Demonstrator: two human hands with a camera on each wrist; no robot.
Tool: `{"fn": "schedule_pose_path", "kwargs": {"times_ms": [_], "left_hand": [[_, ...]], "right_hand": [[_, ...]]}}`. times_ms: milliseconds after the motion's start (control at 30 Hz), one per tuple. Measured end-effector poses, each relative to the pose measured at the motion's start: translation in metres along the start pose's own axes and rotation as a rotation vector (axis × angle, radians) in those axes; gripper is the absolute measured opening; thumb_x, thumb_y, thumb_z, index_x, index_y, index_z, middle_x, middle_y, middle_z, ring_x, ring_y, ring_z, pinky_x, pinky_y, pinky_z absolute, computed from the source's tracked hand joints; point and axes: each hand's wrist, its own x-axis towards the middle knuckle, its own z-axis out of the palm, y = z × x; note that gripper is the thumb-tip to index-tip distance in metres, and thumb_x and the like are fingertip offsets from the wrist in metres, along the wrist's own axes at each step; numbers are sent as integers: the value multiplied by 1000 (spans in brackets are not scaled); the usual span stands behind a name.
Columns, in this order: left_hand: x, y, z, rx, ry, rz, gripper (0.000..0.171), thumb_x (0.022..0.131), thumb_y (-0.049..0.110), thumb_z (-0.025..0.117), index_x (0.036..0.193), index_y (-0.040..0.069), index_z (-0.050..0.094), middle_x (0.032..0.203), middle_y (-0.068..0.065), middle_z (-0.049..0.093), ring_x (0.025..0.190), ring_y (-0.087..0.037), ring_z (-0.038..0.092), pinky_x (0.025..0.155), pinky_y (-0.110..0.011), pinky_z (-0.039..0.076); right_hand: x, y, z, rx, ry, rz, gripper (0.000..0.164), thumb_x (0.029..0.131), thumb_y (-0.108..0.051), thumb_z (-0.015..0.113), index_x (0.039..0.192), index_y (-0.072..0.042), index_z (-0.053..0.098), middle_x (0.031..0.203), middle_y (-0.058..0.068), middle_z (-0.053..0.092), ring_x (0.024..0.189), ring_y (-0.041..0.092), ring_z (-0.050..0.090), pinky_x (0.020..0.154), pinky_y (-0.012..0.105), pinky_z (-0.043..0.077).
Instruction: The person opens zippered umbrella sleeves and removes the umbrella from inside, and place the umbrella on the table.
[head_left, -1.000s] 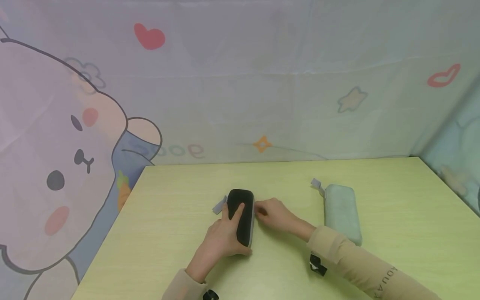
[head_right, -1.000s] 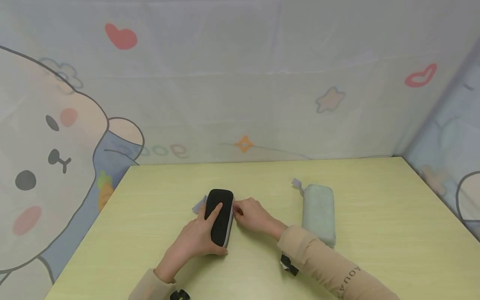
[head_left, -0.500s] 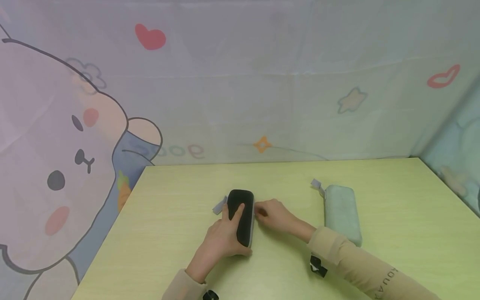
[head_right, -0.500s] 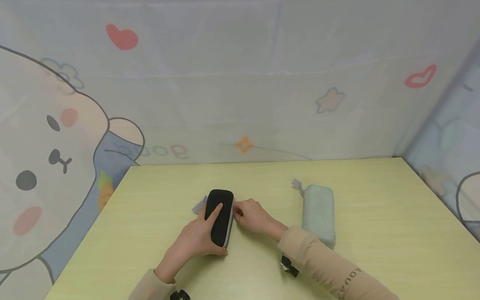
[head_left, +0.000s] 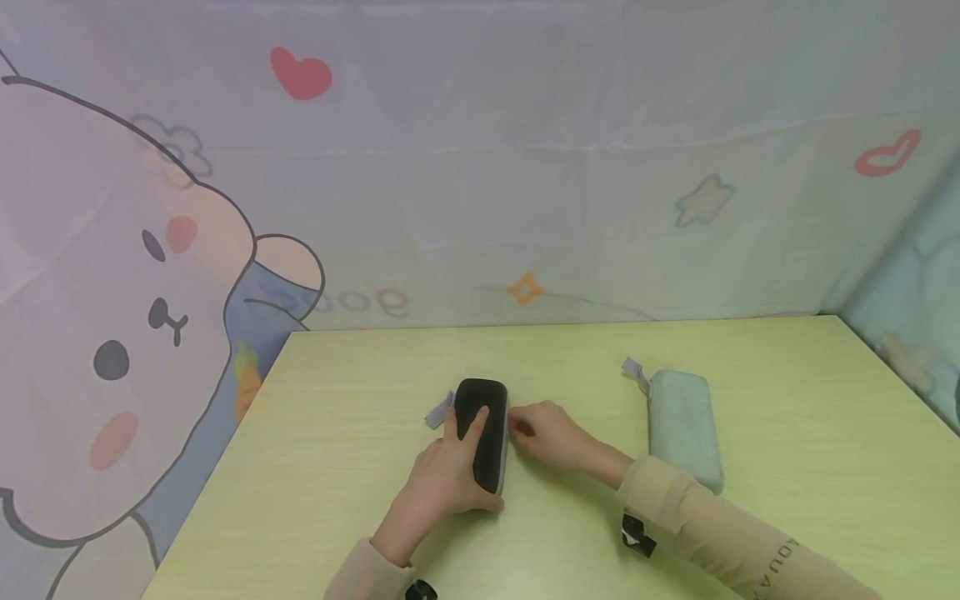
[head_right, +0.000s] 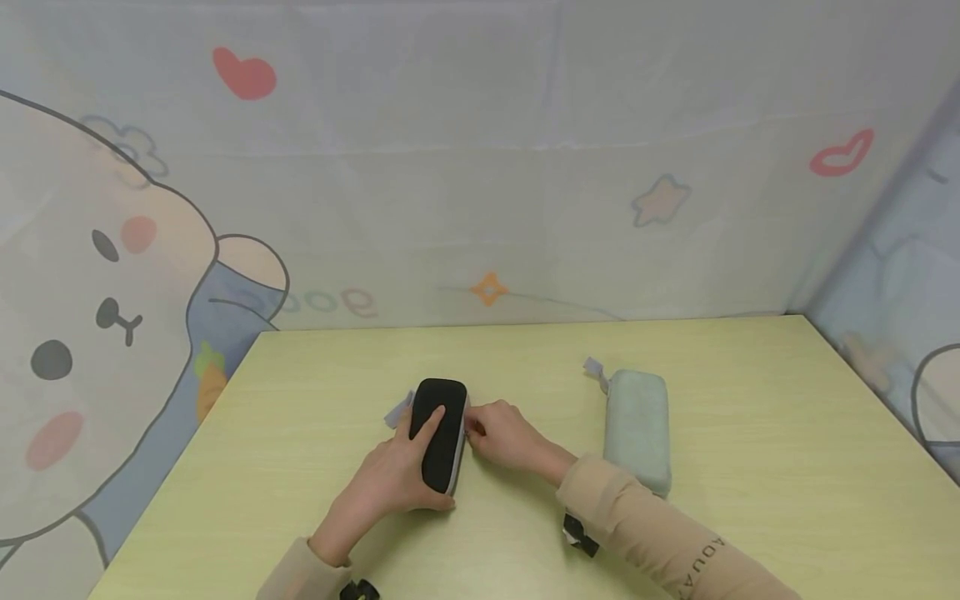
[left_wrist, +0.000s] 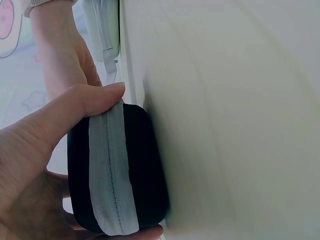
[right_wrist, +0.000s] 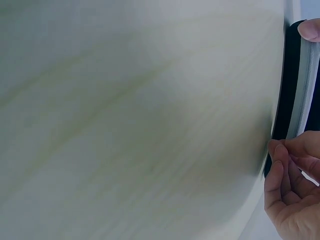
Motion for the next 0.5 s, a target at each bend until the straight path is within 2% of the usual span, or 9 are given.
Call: {"fn": "schedule_pose_path", "kwargs": {"times_ms": [500], "left_hand": [[-1,2,1,-17,8,-12,115,58,33,91,152,12,29,149,-41,19,100,-45,60,78,-54,51]], "right_hand": [[-1,-2,0,8,-9,0,8,87,-4,61,81,-9,64,66,-4,58,60,4,43,58,19,39]]}}
